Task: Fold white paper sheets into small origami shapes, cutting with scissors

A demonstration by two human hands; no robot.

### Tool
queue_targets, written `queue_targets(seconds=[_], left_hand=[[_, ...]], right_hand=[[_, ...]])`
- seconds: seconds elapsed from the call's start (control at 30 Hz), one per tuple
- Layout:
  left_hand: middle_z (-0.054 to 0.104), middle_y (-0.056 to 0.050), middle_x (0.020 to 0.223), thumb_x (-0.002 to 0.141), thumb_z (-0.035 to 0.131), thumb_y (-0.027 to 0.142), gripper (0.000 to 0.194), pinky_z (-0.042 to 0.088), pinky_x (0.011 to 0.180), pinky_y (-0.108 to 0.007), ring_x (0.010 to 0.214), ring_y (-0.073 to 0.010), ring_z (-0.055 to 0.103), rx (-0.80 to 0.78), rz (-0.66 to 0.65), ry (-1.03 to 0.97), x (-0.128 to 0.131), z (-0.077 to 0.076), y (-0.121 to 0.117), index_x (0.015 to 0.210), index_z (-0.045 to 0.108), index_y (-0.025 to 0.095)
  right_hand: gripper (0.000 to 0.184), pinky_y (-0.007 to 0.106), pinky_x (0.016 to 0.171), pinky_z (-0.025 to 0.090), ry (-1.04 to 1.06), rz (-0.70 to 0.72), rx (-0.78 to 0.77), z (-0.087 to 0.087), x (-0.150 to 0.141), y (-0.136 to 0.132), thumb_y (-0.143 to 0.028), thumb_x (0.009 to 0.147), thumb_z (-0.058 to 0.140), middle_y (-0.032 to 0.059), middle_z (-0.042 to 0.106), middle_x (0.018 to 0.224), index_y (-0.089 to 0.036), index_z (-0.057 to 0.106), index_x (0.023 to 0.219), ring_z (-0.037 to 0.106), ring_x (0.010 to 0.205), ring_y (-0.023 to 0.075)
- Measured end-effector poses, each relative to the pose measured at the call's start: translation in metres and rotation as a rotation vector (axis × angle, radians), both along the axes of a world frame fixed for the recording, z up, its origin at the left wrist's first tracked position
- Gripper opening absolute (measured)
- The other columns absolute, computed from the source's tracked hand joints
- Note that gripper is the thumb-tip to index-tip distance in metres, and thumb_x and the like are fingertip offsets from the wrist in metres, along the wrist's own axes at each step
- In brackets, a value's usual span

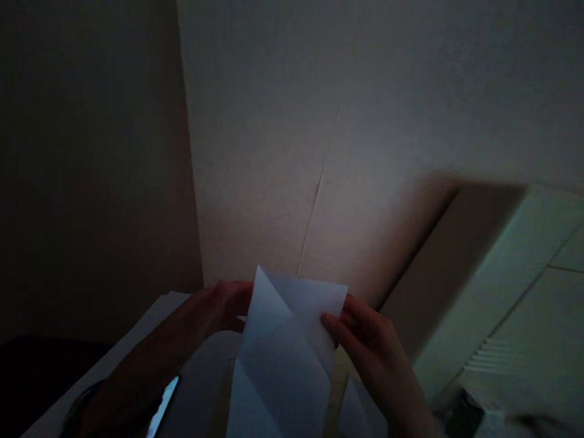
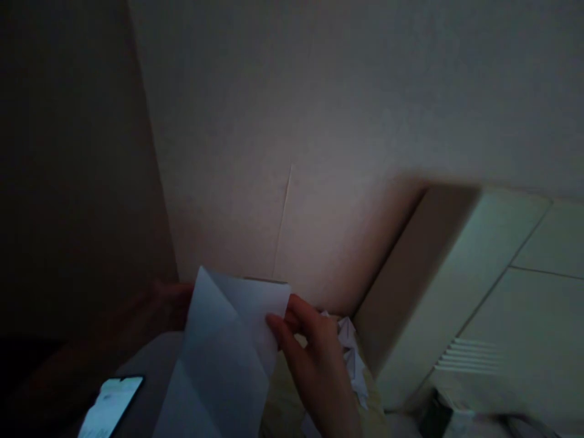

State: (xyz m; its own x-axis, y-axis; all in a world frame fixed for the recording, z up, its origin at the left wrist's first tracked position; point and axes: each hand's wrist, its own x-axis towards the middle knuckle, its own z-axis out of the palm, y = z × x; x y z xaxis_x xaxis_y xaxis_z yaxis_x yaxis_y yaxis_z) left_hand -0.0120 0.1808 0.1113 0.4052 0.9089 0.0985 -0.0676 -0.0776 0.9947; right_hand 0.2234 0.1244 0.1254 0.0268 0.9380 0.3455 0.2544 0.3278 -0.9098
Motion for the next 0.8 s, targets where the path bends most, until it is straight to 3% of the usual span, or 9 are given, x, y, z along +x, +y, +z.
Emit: queue_targets(seconds=[0.1,0.17,0.37,0.5,0.7,0.8], left_hand=[[0.073,-0.016,0.111,0.07,0.054,0.075,0.069,0.056,0.078,-0.045,0.096,-0.0353,0.068,0.045,-0.019,0.058,-0.009,0.002,0.002,0.112,0.072,0.024],[0.074,-0.014,0.108,0.069,0.064,0.065,0.059,0.056,0.08,-0.045,0.093,-0.0342,0.069,0.059,-0.02,0.149,-0.008,0.007,-0.001,0.113,0.072,0.026],[0.075,-0.004,0.075,0.069,0.068,0.044,0.025,0.055,0.056,-0.03,0.067,-0.0255,0.069,0.091,0.004,0.191,0.011,0.019,-0.013,0.086,0.078,0.028],[0.073,-0.002,0.065,0.07,0.067,0.039,0.017,0.052,0.051,-0.027,0.061,-0.0233,0.067,0.124,0.016,0.2,0.018,0.021,-0.016,0.074,0.076,0.025],[0.076,-0.003,0.079,0.082,0.057,0.041,0.028,0.053,0.064,-0.029,0.076,-0.025,0.07,0.29,0.098,0.383,0.008,0.013,-0.013,0.096,0.077,0.027],[0.075,-0.005,0.108,0.082,0.058,0.044,0.04,0.052,0.083,-0.034,0.098,-0.0268,0.069,0.304,0.15,0.54,-0.023,0.002,-0.005,0.117,0.069,0.03]], right_hand=[[0.017,0.022,0.055,0.051,0.004,-0.038,0.025,0.0,-0.005,0.0,-0.037,0.083,0.065,0.0032,0.073,0.072,-0.023,0.075,0.086,0.068,0.064,0.0179],[0.017,0.023,0.056,0.052,0.027,-0.06,0.04,0.0,-0.009,0.0,-0.037,0.082,0.066,0.0032,0.074,0.073,-0.024,0.076,0.087,0.069,0.065,0.0183],[0.021,0.025,0.058,0.056,0.099,-0.094,0.038,0.003,-0.017,-0.001,-0.039,0.081,0.068,0.0048,0.075,0.08,-0.025,0.075,0.094,0.069,0.067,0.0194],[0.019,0.024,0.056,0.056,0.118,-0.1,0.046,0.003,-0.016,0.0,-0.037,0.079,0.069,0.0038,0.074,0.077,-0.025,0.074,0.092,0.069,0.066,0.0189],[0.016,0.024,0.053,0.053,0.064,-0.065,0.032,0.0,-0.007,0.002,-0.037,0.08,0.067,0.0028,0.071,0.072,-0.024,0.073,0.087,0.066,0.063,0.0182],[0.016,0.023,0.05,0.05,-0.021,-0.16,0.052,-0.001,-0.002,0.001,-0.039,0.079,0.068,0.002,0.067,0.064,-0.023,0.072,0.08,0.064,0.059,0.0182]])
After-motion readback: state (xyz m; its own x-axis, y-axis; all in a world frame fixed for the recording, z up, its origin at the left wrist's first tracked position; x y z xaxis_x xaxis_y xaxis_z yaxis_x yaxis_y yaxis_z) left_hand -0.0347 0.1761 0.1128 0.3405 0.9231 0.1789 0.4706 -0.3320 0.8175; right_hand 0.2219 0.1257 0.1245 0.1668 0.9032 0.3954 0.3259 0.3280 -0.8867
